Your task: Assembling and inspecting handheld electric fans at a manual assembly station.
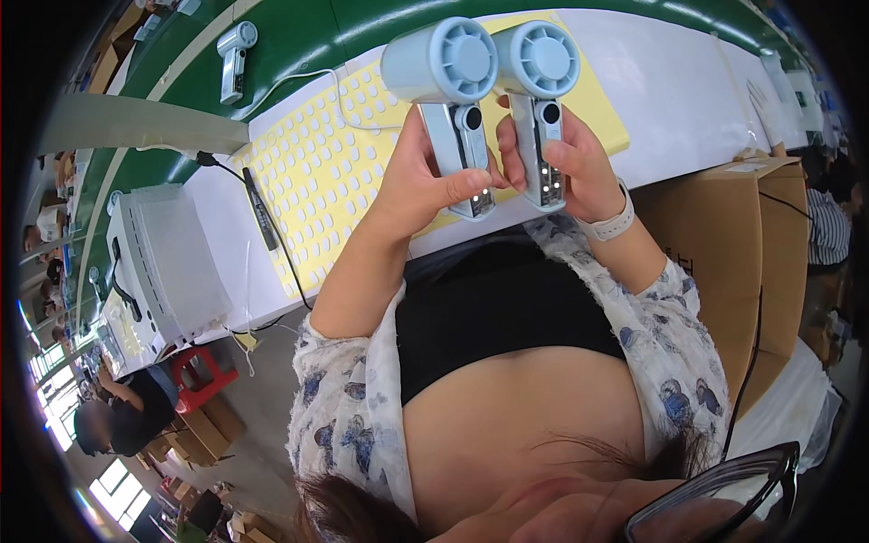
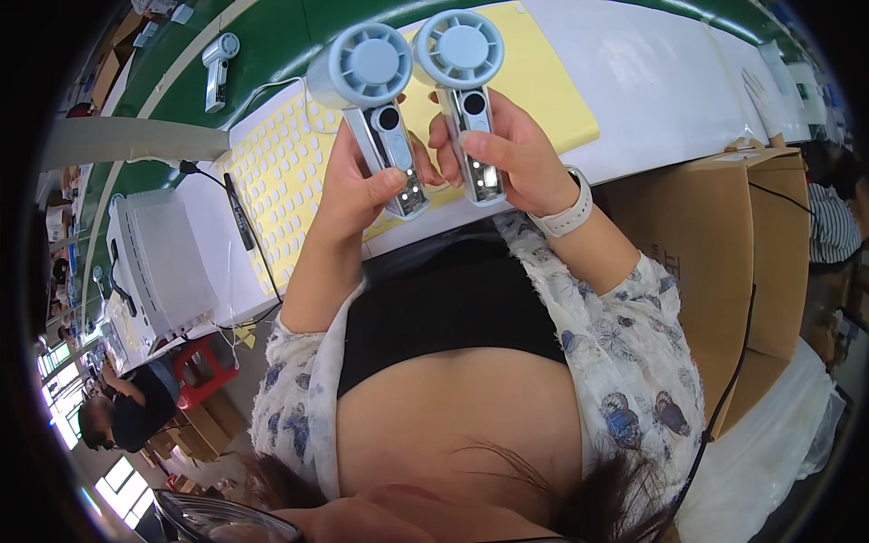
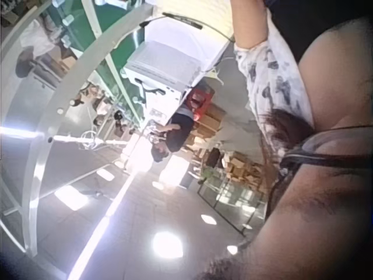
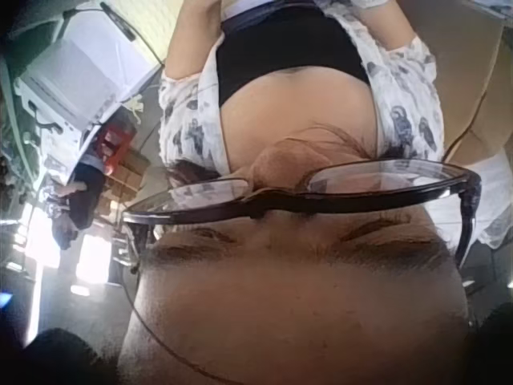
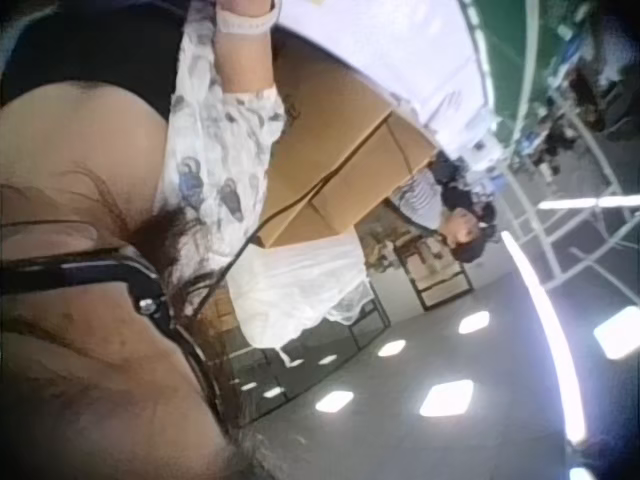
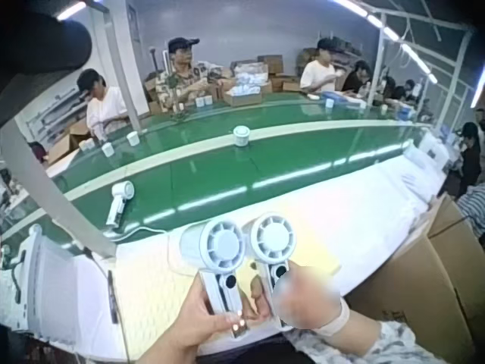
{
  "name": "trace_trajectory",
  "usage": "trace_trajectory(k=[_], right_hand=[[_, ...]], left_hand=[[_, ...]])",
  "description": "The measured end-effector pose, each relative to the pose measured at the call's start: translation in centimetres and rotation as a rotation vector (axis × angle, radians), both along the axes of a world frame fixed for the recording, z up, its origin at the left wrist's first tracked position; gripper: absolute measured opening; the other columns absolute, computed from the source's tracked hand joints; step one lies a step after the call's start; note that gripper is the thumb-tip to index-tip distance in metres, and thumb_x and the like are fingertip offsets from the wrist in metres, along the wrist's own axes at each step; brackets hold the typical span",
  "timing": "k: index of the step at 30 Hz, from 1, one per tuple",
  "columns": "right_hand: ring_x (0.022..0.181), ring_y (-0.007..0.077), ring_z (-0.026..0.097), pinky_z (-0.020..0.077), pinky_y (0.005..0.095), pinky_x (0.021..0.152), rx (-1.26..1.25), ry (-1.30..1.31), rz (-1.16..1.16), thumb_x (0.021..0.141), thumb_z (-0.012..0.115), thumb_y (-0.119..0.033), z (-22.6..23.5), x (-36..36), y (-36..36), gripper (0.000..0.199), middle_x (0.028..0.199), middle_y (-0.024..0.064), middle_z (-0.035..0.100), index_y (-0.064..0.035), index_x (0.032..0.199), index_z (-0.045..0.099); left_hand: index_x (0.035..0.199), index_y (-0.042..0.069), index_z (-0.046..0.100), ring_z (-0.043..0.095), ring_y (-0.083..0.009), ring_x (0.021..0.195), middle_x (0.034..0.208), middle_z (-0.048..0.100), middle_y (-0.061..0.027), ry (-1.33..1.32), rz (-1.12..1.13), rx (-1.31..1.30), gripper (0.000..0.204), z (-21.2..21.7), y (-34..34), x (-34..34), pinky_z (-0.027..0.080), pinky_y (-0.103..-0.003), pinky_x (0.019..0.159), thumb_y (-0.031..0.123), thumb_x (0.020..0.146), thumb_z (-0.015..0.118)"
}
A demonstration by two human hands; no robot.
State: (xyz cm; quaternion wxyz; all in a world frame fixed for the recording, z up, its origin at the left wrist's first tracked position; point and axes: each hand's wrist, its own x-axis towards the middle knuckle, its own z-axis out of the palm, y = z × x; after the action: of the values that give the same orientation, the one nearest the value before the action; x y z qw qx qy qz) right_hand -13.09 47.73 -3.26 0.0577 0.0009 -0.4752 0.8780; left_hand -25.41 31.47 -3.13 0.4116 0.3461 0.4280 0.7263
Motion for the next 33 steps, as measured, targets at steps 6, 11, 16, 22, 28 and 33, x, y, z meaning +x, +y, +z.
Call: trace_trajectory(k=[6,11,16,22,28,33], right_hand=[[0.084,0.0187,0.06,0.0494,0.0317,0.074,0.055,0.006,-0.179,0.085,0.065,-0.041,0.6,-0.1,-0.5,0.068,0.114,0.0116,0.055,0.002,0.131,0.039],[0.09,0.0237,0.063,0.0514,0.0344,0.081,0.126,0.015,-0.203,0.088,0.061,-0.041,0.0,0.7,0.5,0.067,0.115,0.0165,0.057,0.0025,0.133,0.037],[0.102,0.0292,0.063,0.0517,0.0393,0.088,0.09,0.073,-0.182,0.095,0.052,-0.034,1.2,0.7,0.7,0.062,0.115,0.0208,0.059,-0.0009,0.14,0.027],[0.104,0.0317,0.062,0.0519,0.0407,0.087,0.067,0.089,-0.207,0.097,0.047,-0.031,1.5,0.7,0.7,0.061,0.119,0.0247,0.056,-0.0077,0.146,0.017],[0.104,0.0342,0.061,0.0543,0.0408,0.083,0.085,0.053,-0.231,0.096,0.048,-0.033,1.2,0.7,0.8,0.063,0.121,0.0275,0.054,-0.0094,0.146,0.016],[0.098,0.0307,0.063,0.0557,0.0365,0.075,0.075,0.085,-0.217,0.092,0.055,-0.036,0.2,0.7,1.3,0.068,0.115,0.0244,0.056,-0.0068,0.143,0.021]], left_hand=[[0.129,0.003,0.031,0.063,-0.0215,0.086,0.103,0.056,-0.0146,0.058,-0.027,-0.028,0.068,-1.2,-0.2,-1.0,0.053,-0.035,0.074,0.032,0.081,0.07],[0.132,0.002,0.03,0.064,-0.024,0.093,0.113,0.056,-0.0172,-0.191,-0.042,0.047,0.069,0.1,0.4,-0.5,0.053,-0.035,0.076,0.046,0.086,0.058],[0.138,0.002,0.026,0.063,-0.0291,0.099,0.123,0.053,-0.0206,-0.054,-0.042,-0.004,0.069,0.2,0.3,-0.6,0.054,-0.039,0.081,0.048,0.092,0.049],[0.14,0.001,0.024,0.063,-0.0329,0.1,0.126,0.052,-0.0221,-0.075,-0.12,0.002,0.07,0.3,0.4,-0.9,0.053,-0.042,0.085,0.048,0.093,0.047],[0.139,0.001,0.026,0.063,-0.0323,0.1,0.126,0.051,-0.0214,-0.146,-0.092,-0.011,0.073,0.5,0.6,-0.5,0.052,-0.042,0.087,0.043,0.089,0.058],[0.133,0.002,0.035,0.056,-0.0286,0.109,0.118,0.055,-0.015,0.104,0.107,-0.078,0.079,-1.2,-0.2,-1.1,0.047,-0.038,0.093,0.027,0.073,0.08]])
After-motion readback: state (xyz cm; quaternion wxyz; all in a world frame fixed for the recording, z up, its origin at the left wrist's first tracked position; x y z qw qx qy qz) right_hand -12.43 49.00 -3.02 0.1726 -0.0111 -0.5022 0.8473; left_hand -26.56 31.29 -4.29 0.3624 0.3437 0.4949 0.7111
